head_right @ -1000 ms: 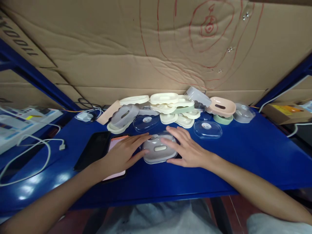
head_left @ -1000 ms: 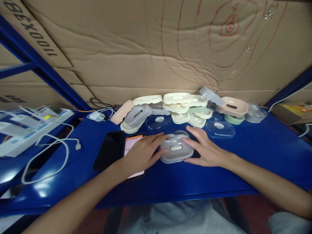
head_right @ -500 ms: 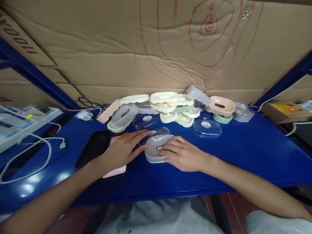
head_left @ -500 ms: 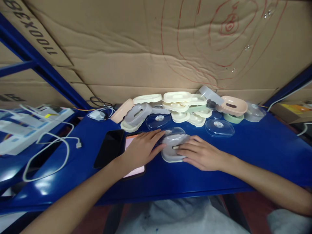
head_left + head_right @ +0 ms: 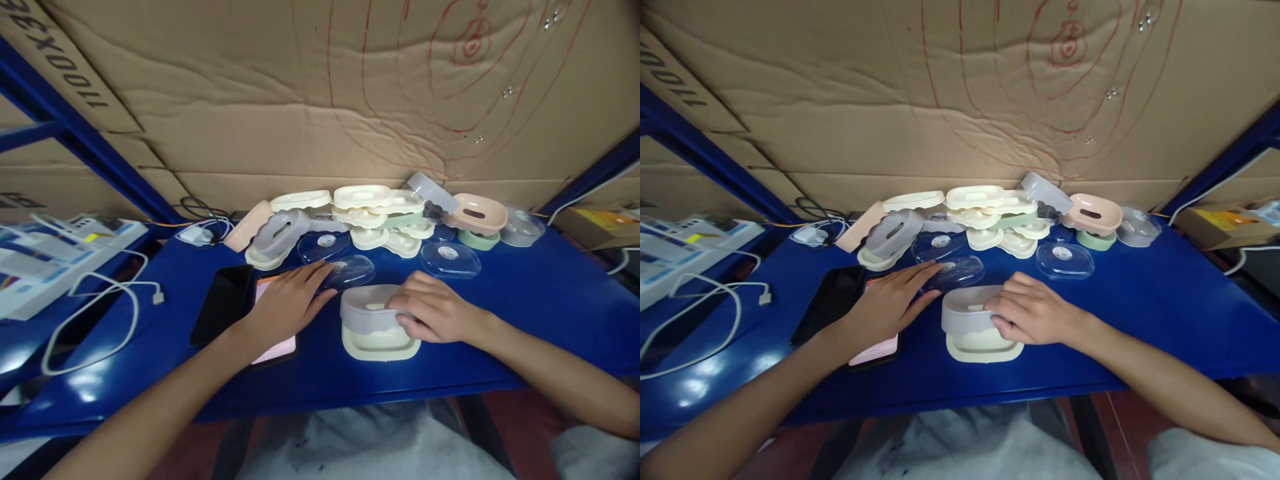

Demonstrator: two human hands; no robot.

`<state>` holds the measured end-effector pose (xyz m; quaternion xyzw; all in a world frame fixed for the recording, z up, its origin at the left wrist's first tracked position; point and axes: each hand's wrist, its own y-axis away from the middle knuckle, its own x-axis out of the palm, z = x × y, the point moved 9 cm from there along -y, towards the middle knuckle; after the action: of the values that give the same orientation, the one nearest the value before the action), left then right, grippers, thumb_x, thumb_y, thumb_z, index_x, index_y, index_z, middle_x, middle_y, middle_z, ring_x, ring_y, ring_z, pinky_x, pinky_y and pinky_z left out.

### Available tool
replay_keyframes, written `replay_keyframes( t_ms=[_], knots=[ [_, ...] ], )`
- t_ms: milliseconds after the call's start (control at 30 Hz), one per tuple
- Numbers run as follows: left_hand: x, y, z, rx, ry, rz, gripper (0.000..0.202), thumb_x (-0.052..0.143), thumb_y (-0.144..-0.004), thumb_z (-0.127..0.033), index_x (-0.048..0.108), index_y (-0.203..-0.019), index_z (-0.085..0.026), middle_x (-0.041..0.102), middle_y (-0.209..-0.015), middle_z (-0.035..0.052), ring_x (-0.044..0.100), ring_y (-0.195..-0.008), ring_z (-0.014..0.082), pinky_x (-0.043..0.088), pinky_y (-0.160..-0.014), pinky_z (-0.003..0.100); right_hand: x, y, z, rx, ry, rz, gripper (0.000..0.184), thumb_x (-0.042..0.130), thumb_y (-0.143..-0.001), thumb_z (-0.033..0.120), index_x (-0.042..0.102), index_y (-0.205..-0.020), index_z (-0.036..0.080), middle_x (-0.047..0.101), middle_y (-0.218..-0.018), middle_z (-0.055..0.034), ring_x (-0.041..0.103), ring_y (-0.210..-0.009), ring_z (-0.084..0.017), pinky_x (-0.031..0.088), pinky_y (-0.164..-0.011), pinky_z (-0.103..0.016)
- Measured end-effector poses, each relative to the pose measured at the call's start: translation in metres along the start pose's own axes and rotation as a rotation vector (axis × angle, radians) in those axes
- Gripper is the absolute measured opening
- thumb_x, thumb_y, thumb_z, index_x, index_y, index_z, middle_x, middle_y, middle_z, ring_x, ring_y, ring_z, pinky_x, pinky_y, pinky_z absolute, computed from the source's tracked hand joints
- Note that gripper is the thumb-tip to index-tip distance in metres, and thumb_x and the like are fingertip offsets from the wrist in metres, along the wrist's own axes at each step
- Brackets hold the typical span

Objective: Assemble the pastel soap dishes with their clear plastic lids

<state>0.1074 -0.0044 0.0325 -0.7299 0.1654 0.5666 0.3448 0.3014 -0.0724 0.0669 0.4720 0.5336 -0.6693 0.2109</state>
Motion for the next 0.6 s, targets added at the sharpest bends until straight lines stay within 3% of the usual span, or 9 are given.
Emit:
replay_keyframes(
  t_ms=[100, 233, 300, 367, 467, 600],
  knots=[
    [0.002, 0.0, 0.0, 0.006, -0.015, 0.014, 0.055, 0.043, -0.113, -0.05, 0.053, -0.154, -0.015, 0.061, -0.154, 0.019, 0.065, -0.135, 0.0342, 0.059, -0.109, 0.053, -0.018, 0.004, -0.01, 0.03, 0.055, -0.072, 0.021, 0.049, -0.106, 0.024, 0.061, -0.123, 0.024, 0.074, -0.091, -0.0029, 0.067, -0.078, -0.019, 0.051, -0.074, -0.035],
    [0.01, 0.002, -0.001, 0.028, -0.039, 0.047, 0.053, 0.048, -0.112, -0.047, 0.052, -0.156, -0.017, 0.053, -0.162, 0.0195, 0.059, -0.143, 0.0358, 0.055, -0.114, 0.055, -0.057, 0.02, -0.042, 0.147, 0.328, -0.25, 0.015, 0.053, -0.104, 0.026, 0.065, -0.114, 0.026, 0.074, -0.091, -0.0023, 0.066, -0.077, -0.019, 0.048, -0.076, -0.035],
    [0.012, 0.003, -0.003, 0.047, -0.059, 0.043, 0.052, 0.051, -0.111, -0.042, 0.051, -0.157, -0.02, 0.043, -0.168, 0.0195, 0.049, -0.152, 0.038, 0.048, -0.121, 0.058, -0.082, 0.037, -0.071, 0.293, 0.467, -0.363, 0.018, 0.051, -0.105, 0.025, 0.067, -0.112, 0.022, 0.073, -0.09, -0.0063, 0.063, -0.078, -0.022, 0.044, -0.078, -0.038],
    [0.011, 0.004, -0.006, 0.067, -0.064, 0.023, 0.05, 0.052, -0.11, -0.036, 0.05, -0.158, -0.021, 0.034, -0.174, 0.0195, 0.038, -0.159, 0.0397, 0.04, -0.126, 0.062, -0.105, 0.062, -0.111, 0.551, 0.618, -0.42, 0.027, 0.045, -0.106, 0.031, 0.067, -0.113, 0.017, 0.072, -0.093, -0.0118, 0.061, -0.084, -0.026, 0.041, -0.081, -0.041],
    [0.004, 0.005, -0.017, 0.136, -0.007, 0.017, 0.051, 0.051, -0.111, -0.033, 0.048, -0.16, -0.024, 0.032, -0.175, 0.0172, 0.033, -0.161, 0.0385, 0.036, -0.128, 0.064, -0.119, 0.103, -0.169, 0.936, 0.736, -0.327, 0.04, 0.038, -0.107, 0.039, 0.067, -0.117, 0.013, 0.072, -0.107, -0.02, 0.06, -0.1, -0.031, 0.037, -0.088, -0.044],
    [-0.002, 0.013, -0.045, 0.317, 0.145, 0.12, 0.053, 0.058, -0.109, -0.037, 0.047, -0.16, -0.033, 0.034, -0.175, 0.0114, 0.034, -0.161, 0.0356, 0.04, -0.127, 0.061, -0.111, 0.133, -0.21, 1.065, 0.664, -0.212, 0.039, 0.041, -0.107, 0.033, 0.068, -0.125, 0.011, 0.072, -0.12, -0.0239, 0.057, -0.109, -0.032, 0.035, -0.093, -0.045]
  ],
)
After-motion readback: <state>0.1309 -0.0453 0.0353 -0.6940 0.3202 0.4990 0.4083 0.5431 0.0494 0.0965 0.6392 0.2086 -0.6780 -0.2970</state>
